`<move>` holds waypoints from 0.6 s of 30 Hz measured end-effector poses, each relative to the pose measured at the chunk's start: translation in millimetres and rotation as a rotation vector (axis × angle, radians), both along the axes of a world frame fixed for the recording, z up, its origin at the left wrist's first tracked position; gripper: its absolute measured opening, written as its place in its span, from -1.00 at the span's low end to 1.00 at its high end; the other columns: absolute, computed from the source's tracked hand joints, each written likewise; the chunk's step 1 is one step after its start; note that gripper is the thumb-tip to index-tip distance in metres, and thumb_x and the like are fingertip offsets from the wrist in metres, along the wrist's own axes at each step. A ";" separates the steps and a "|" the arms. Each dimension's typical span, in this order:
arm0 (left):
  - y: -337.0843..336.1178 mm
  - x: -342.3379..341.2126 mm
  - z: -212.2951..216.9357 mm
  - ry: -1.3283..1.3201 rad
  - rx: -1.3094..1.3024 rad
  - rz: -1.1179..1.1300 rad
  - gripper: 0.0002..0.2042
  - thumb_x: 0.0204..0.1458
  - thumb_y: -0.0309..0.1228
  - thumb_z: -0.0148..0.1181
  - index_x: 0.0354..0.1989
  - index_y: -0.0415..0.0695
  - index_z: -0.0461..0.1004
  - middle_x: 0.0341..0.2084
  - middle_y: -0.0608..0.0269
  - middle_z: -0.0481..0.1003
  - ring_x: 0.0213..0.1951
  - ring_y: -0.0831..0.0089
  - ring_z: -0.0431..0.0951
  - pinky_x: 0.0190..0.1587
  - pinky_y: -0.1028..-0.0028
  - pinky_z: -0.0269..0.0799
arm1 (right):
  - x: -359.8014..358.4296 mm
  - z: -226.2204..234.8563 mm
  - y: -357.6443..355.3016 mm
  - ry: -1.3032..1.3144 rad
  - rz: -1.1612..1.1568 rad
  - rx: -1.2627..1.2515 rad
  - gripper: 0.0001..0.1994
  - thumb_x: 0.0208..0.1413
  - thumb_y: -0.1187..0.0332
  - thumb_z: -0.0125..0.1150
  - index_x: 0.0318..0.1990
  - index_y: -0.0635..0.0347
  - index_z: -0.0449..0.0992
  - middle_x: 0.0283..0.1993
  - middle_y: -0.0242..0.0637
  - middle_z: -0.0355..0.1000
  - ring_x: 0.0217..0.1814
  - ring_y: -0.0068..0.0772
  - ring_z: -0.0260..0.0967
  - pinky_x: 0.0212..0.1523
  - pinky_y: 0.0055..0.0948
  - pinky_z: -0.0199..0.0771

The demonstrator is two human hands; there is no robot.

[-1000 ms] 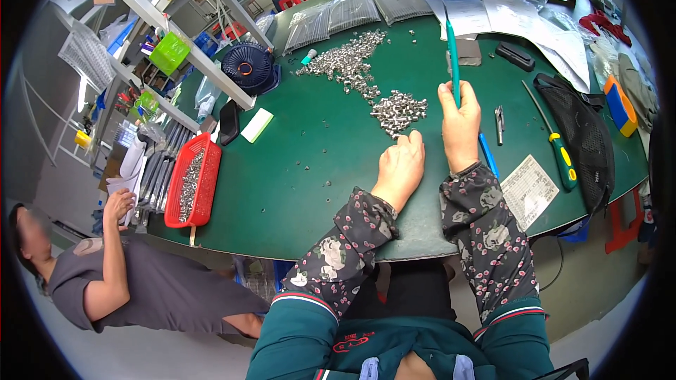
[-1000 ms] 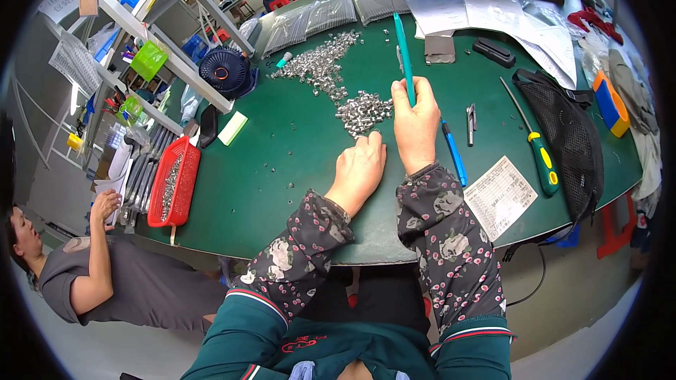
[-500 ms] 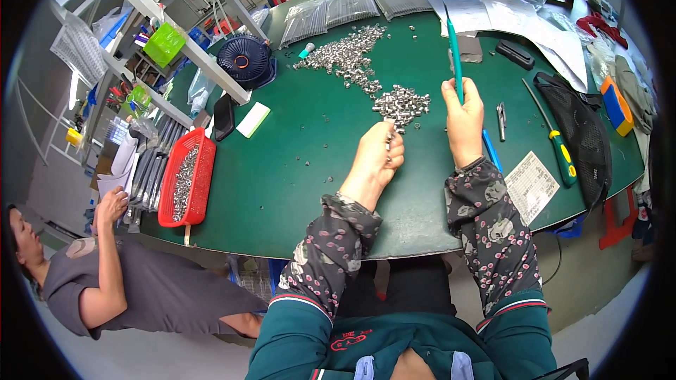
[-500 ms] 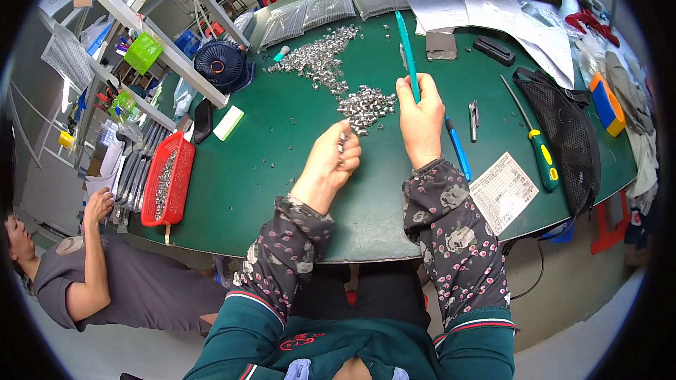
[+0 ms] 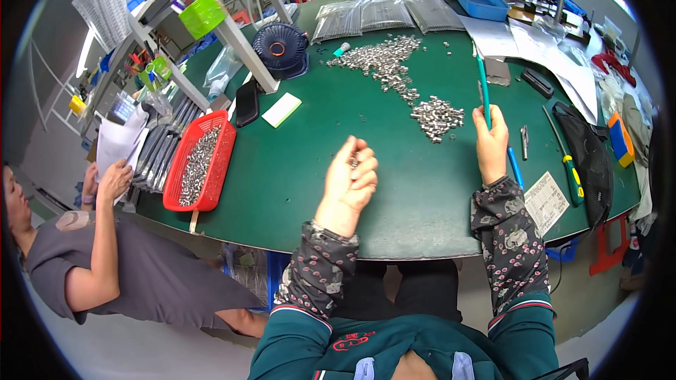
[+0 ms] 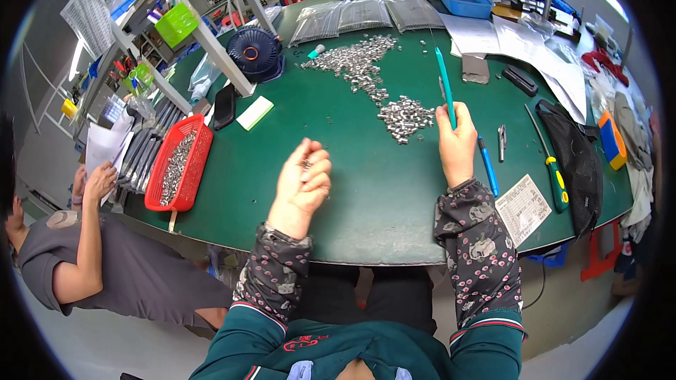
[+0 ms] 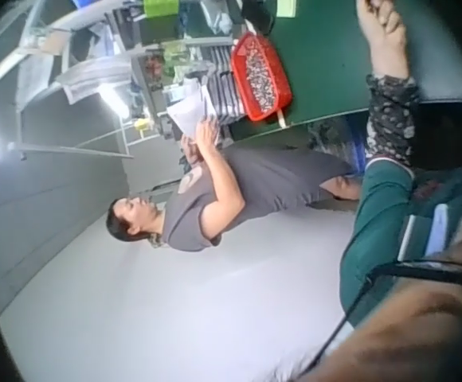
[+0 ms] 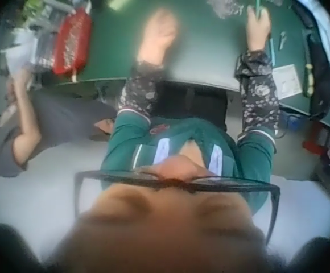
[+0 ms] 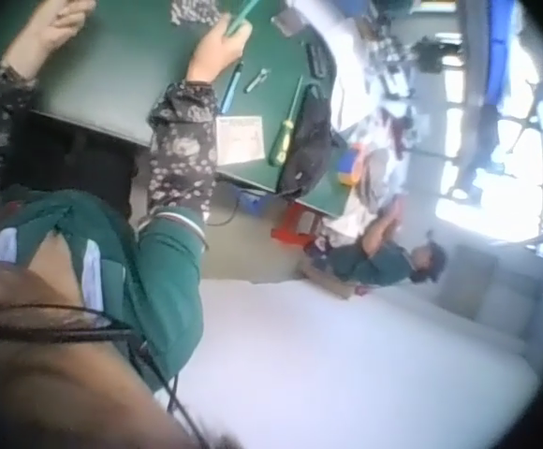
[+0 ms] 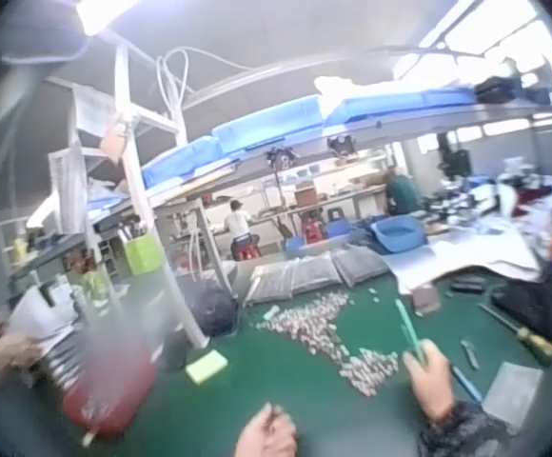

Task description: Using a utility knife to remove excess material and burrs from small metal components on a workbench.

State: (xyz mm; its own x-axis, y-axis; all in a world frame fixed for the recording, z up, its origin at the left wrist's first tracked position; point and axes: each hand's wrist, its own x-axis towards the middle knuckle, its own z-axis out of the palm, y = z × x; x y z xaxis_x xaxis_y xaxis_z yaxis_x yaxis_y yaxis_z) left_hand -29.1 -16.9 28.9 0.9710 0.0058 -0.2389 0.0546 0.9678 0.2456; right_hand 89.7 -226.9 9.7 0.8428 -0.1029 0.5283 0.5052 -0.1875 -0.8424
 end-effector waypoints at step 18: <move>99.5 -12.3 -12.5 -0.140 0.566 0.143 -0.83 0.07 -0.31 -0.10 -0.39 -0.17 0.29 -0.67 0.40 0.20 -0.76 0.75 0.04 -0.83 0.78 -0.13 | -62.3 29.2 91.1 0.076 0.364 -0.190 -0.79 -0.01 0.31 0.03 -0.29 0.26 0.30 -0.54 -0.39 0.20 -0.49 -0.62 0.12 -0.46 -0.59 0.16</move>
